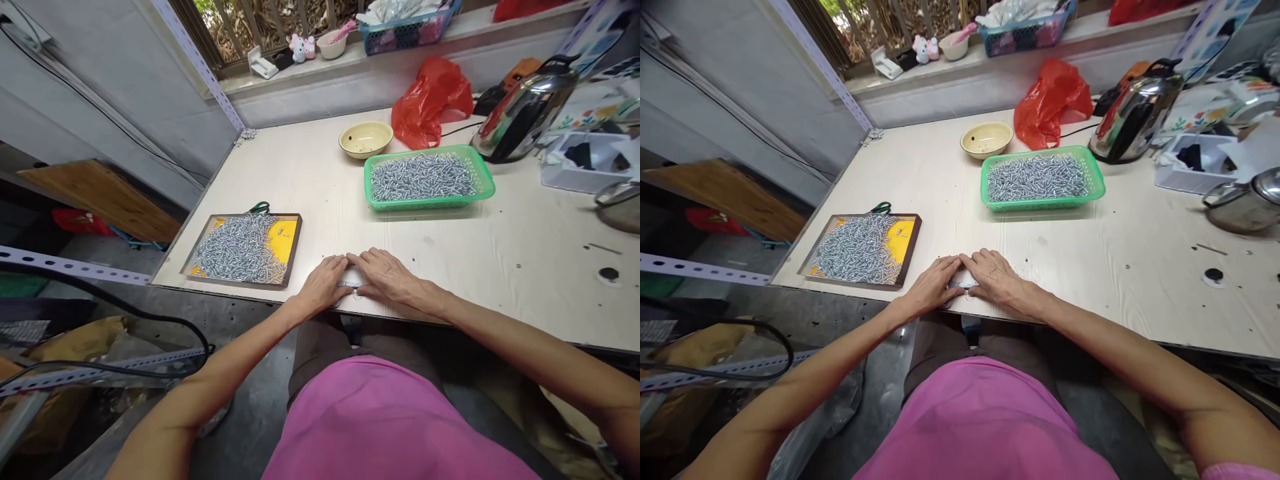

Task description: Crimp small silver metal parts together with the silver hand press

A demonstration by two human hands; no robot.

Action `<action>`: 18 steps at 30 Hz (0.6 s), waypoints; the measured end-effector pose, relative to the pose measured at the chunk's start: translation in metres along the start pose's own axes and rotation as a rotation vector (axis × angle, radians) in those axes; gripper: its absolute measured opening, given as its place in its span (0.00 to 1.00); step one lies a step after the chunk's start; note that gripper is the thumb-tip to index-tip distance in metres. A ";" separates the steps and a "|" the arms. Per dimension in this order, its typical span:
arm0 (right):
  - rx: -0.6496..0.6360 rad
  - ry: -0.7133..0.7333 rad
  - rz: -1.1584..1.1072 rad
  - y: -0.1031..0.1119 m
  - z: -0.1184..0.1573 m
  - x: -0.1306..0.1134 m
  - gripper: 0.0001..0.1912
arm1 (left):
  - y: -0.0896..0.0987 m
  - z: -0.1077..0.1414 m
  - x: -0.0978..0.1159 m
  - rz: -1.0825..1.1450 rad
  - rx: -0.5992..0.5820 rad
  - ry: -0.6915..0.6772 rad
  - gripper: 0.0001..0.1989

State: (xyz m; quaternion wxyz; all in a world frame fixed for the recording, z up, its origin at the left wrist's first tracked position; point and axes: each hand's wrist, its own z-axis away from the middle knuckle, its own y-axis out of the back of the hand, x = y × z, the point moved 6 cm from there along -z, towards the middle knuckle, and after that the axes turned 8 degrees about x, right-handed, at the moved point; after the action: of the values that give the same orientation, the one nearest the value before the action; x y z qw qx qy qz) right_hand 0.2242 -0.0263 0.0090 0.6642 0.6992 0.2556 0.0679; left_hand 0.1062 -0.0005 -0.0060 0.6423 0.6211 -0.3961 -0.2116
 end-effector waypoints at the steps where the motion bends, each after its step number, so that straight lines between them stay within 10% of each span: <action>1: -0.021 -0.013 0.003 0.001 0.001 0.001 0.31 | -0.002 -0.004 0.000 -0.013 -0.033 -0.005 0.28; 18: -0.103 -0.097 0.141 -0.012 -0.011 0.010 0.12 | -0.002 -0.027 0.006 -0.153 -0.073 0.187 0.10</action>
State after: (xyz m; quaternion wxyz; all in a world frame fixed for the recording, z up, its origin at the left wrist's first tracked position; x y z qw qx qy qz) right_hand 0.2253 -0.0122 -0.0043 0.7045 0.6828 0.1696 0.0938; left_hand 0.1315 0.0117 -0.0042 0.6806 0.6428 -0.2780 -0.2151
